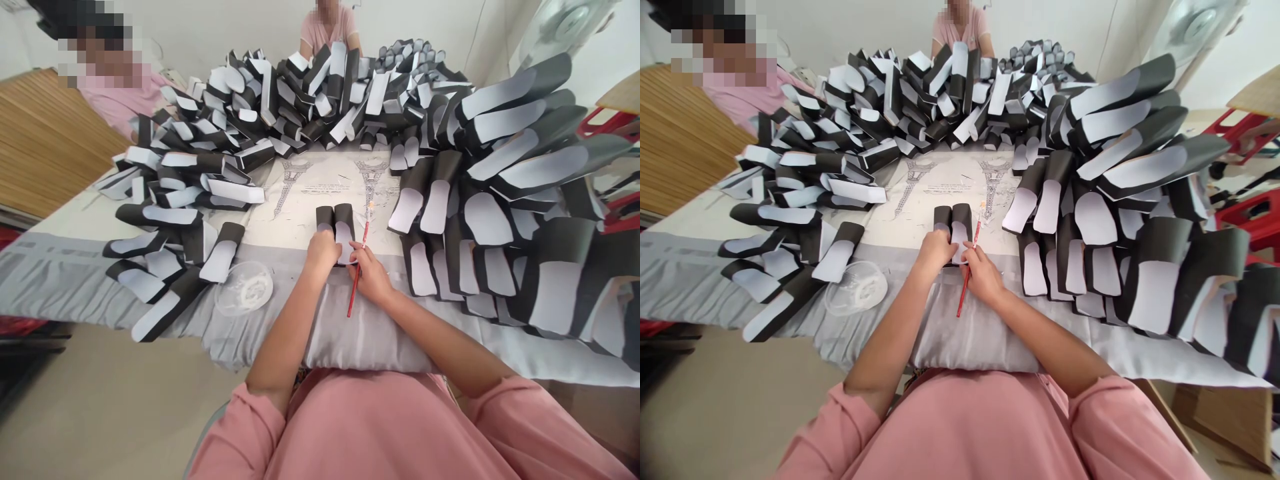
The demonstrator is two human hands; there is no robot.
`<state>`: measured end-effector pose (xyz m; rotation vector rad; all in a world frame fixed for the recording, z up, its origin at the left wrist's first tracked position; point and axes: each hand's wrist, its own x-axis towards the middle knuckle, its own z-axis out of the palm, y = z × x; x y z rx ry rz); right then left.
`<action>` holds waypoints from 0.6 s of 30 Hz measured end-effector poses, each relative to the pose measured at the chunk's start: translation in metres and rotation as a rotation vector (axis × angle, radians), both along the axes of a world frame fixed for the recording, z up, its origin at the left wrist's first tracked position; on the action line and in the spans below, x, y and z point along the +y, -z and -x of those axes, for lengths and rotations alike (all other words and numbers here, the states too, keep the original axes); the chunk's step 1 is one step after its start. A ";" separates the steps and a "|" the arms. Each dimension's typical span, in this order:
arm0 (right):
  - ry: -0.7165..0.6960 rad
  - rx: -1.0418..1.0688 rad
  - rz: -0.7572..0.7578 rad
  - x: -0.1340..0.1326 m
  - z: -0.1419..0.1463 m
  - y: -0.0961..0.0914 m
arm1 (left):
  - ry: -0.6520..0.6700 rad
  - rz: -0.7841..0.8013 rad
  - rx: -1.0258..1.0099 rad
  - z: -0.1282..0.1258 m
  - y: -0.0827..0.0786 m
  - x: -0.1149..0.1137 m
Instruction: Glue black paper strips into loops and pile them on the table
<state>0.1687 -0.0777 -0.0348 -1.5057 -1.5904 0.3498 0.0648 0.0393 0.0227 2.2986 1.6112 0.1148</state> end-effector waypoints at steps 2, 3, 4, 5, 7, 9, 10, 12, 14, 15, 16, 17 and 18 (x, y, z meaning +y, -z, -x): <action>0.013 0.018 -0.079 0.000 -0.002 -0.003 | -0.014 -0.013 -0.155 0.006 0.002 0.003; 0.025 0.034 -0.153 0.000 -0.003 -0.005 | -0.040 -0.012 -0.284 0.010 0.003 0.004; 0.038 0.052 -0.238 -0.001 -0.003 -0.008 | -0.078 0.009 -0.448 0.014 0.002 0.004; 0.049 0.071 -0.323 -0.002 -0.004 -0.011 | -0.124 0.051 -0.642 0.018 0.002 0.004; 0.059 0.098 -0.442 -0.004 -0.002 -0.017 | -0.215 0.214 -1.069 0.023 0.000 0.000; 0.053 0.101 -0.479 -0.007 0.001 -0.023 | -0.305 0.441 -1.432 0.025 -0.002 -0.008; 0.046 0.095 -0.481 -0.009 0.004 -0.025 | -0.355 0.550 -1.553 0.024 -0.003 -0.013; 0.033 0.082 -0.483 -0.012 0.009 -0.028 | -0.452 0.735 -1.666 0.022 -0.003 -0.024; 0.025 0.067 -0.492 -0.014 0.012 -0.030 | -0.489 0.857 -1.677 0.019 -0.001 -0.034; 0.024 0.057 -0.497 -0.014 0.013 -0.030 | -0.479 0.900 -1.676 0.017 0.001 -0.038; 0.025 0.044 -0.499 -0.014 0.013 -0.030 | -0.452 0.932 -1.678 0.016 0.003 -0.041; 0.028 0.026 -0.501 -0.014 0.013 -0.030 | -0.419 0.950 -1.680 0.015 0.005 -0.043; 0.031 0.007 -0.500 -0.013 0.012 -0.031 | -0.383 0.958 -1.679 0.014 0.008 -0.045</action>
